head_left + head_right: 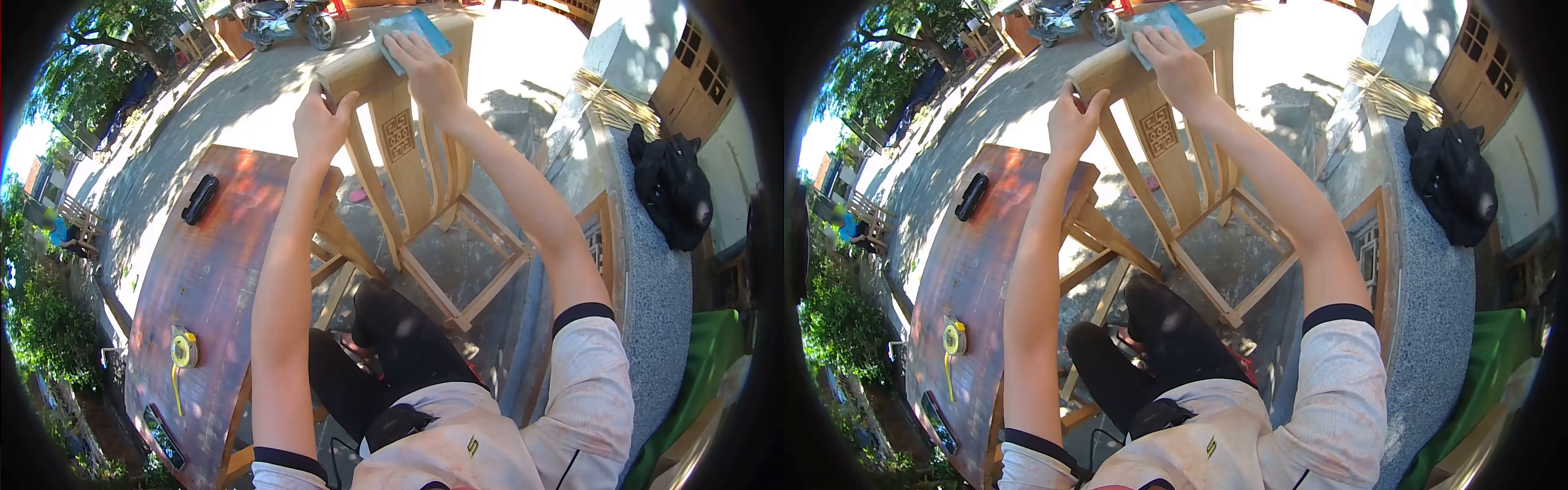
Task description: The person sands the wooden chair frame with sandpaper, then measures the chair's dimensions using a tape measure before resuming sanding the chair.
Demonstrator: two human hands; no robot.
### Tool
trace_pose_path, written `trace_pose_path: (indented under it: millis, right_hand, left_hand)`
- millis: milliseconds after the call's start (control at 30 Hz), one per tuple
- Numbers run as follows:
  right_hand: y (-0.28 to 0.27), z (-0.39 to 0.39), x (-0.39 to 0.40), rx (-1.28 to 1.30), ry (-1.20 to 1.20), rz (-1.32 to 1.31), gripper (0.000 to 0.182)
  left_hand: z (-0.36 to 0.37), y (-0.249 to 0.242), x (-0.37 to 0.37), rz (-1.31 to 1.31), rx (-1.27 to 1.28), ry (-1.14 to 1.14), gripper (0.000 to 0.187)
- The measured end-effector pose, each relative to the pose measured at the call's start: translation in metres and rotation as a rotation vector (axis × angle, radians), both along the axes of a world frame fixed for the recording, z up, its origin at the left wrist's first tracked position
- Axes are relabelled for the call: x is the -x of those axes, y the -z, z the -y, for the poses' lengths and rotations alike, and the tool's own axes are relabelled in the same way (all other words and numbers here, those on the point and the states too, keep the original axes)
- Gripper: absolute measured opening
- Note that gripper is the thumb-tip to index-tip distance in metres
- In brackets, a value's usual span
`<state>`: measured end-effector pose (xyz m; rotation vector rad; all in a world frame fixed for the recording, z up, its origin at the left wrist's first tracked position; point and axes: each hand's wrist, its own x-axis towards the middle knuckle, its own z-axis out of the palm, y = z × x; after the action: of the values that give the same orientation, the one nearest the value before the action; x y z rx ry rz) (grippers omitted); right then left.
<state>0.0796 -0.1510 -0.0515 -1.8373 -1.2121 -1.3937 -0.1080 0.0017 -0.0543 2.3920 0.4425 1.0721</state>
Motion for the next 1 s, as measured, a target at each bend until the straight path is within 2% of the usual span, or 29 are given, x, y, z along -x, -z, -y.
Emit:
trace_pose_path:
  millis: [67, 100, 133, 200, 267, 300, 333, 400, 467, 500, 600, 633, 700, 733, 767, 800, 867, 900, 1000]
  right_hand:
    - [0.004, 0.014, -0.007, 0.068, -0.146, 0.039, 0.049]
    - [0.005, 0.019, -0.041, 0.005, -0.079, -0.006, 0.048]
    - [-0.002, 0.027, -0.061, -0.011, -0.024, -0.255, 0.056]
    - [-0.002, 0.019, -0.089, -0.054, 0.152, -0.269, 0.055]
    - [-0.018, 0.012, -0.028, 0.074, 0.091, -0.315, 0.056]
    - [-0.012, 0.007, -0.005, 0.087, 0.037, -0.16, 0.058]
    - [-0.012, 0.006, 0.012, 0.116, -0.062, -0.154, 0.047]
    - [-0.017, 0.028, -0.024, 0.192, -0.212, -0.125, 0.049]
    - [-0.022, 0.045, -0.083, 0.122, 0.02, -0.267, 0.06]
    - [-0.033, 0.056, -0.089, 0.12, -0.136, -0.593, 0.06]
    - [-0.017, 0.031, -0.073, 0.132, -0.057, -0.209, 0.06]
    - [-0.021, 0.028, -0.037, 0.16, -0.183, -0.2, 0.058]
    - [-0.027, 0.03, -0.043, 0.173, -0.281, -0.203, 0.053]
    - [-0.023, 0.036, -0.05, 0.183, -0.329, -0.212, 0.05]
    - [-0.016, 0.037, -0.097, 0.089, -0.335, -0.207, 0.046]
    - [-0.026, 0.048, -0.103, 0.063, -0.334, -0.371, 0.04]
    - [-0.013, 0.045, -0.168, 0.079, -0.152, -0.495, 0.037]
    - [-0.026, 0.045, -0.16, 0.08, 0.061, -0.432, 0.037]
    - [-0.032, 0.038, -0.17, -0.186, 0.101, -0.831, 0.04]
  left_hand:
    - [-0.002, 0.005, 0.0, 0.009, -0.003, -0.005, 0.051]
    - [-0.001, 0.007, -0.001, 0.006, 0.0, -0.007, 0.051]
    - [-0.002, 0.005, -0.004, 0.017, -0.002, -0.007, 0.051]
    - [-0.002, 0.002, -0.002, -0.006, 0.005, -0.016, 0.05]
    - [0.002, 0.001, -0.001, -0.01, 0.02, -0.002, 0.047]
    - [0.004, 0.0, 0.002, 0.003, 0.03, 0.005, 0.044]
    - [0.005, -0.001, 0.004, 0.017, 0.038, 0.011, 0.042]
    - [0.004, 0.0, 0.001, 0.01, 0.039, 0.01, 0.041]
    - [0.002, 0.001, -0.003, 0.027, 0.028, 0.012, 0.041]
    - [0.002, -0.001, -0.002, 0.027, 0.03, 0.016, 0.041]
    - [0.003, 0.0, 0.001, 0.011, 0.037, 0.033, 0.041]
    - [0.002, 0.0, 0.001, 0.013, 0.041, 0.032, 0.041]
    - [0.002, -0.002, 0.001, 0.015, 0.044, 0.026, 0.041]
    - [0.004, -0.002, 0.001, 0.016, 0.046, 0.021, 0.041]
    - [0.005, -0.001, 0.003, 0.015, 0.044, 0.021, 0.041]
    - [0.005, -0.001, 0.003, 0.011, 0.039, 0.019, 0.041]
    - [0.004, 0.0, 0.003, 0.011, 0.03, 0.013, 0.041]
    - [0.003, -0.001, 0.001, 0.03, 0.03, 0.027, 0.041]
    - [0.001, 0.004, -0.002, 0.058, 0.042, 0.047, 0.041]
